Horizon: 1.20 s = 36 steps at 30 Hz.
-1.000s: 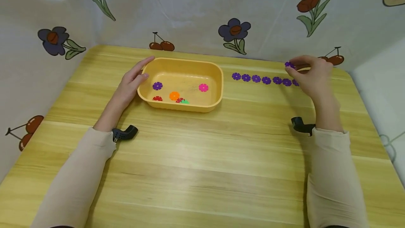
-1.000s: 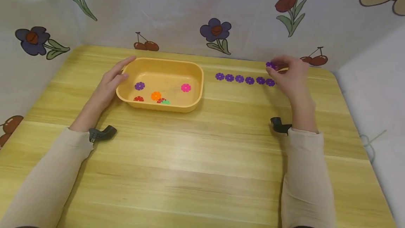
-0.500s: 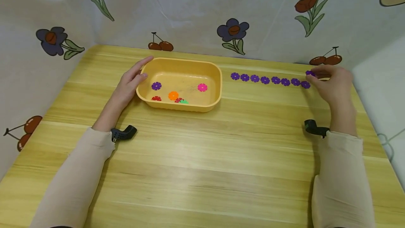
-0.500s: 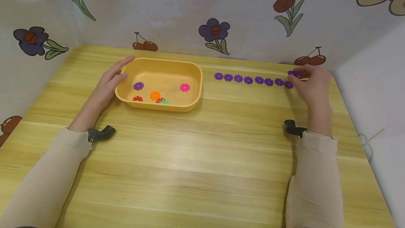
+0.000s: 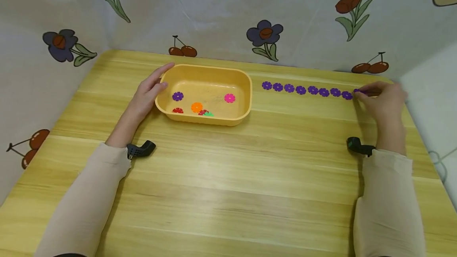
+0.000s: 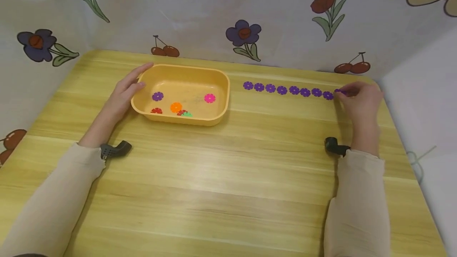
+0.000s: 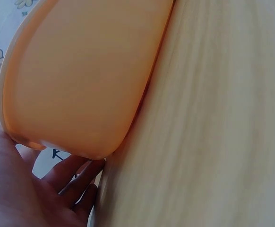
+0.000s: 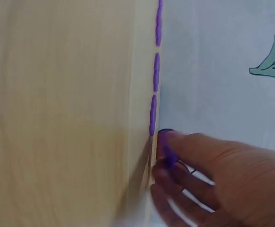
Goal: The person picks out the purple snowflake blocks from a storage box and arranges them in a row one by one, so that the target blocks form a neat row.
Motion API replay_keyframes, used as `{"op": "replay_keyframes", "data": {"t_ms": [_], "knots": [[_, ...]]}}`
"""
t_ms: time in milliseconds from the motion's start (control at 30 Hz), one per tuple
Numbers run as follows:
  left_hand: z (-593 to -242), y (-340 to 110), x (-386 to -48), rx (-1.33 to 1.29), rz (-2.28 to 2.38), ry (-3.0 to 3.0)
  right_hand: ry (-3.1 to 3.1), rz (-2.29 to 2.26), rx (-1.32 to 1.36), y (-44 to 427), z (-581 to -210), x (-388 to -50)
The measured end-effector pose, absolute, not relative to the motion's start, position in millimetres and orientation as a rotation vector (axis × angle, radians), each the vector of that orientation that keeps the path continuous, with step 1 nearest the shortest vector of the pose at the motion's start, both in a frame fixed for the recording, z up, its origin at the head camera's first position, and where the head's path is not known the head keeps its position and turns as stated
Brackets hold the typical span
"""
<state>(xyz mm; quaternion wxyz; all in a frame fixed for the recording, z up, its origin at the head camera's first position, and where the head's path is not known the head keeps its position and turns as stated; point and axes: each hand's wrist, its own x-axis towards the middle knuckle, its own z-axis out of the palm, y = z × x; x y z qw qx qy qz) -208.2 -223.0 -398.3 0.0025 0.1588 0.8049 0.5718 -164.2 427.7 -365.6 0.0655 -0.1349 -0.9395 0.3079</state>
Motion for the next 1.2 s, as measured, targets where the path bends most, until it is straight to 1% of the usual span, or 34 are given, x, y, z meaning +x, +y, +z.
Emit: {"op": "replay_keyframes", "data": {"t_ms": [167, 767, 1000, 1200], "knots": [[-399.5, -223.5, -207.8, 0.487, 1.776, 2.541, -2.863, 0.895, -0.386, 429.8, -370.4, -164.7], [-397.9, -224.0, -207.0, 0.475, 1.757, 2.547, -2.919, 0.858, -0.468, 433.5, -369.1, -165.0], [-398.9, -225.2, -205.3, 0.467, 1.765, 2.523, -2.879, 0.872, -0.489, 426.6, -366.2, -166.2], [-399.1, -223.8, -207.6, 0.488, 1.786, 2.515, -2.807, 0.871, -0.434, 411.0, -359.1, -170.7]]}}
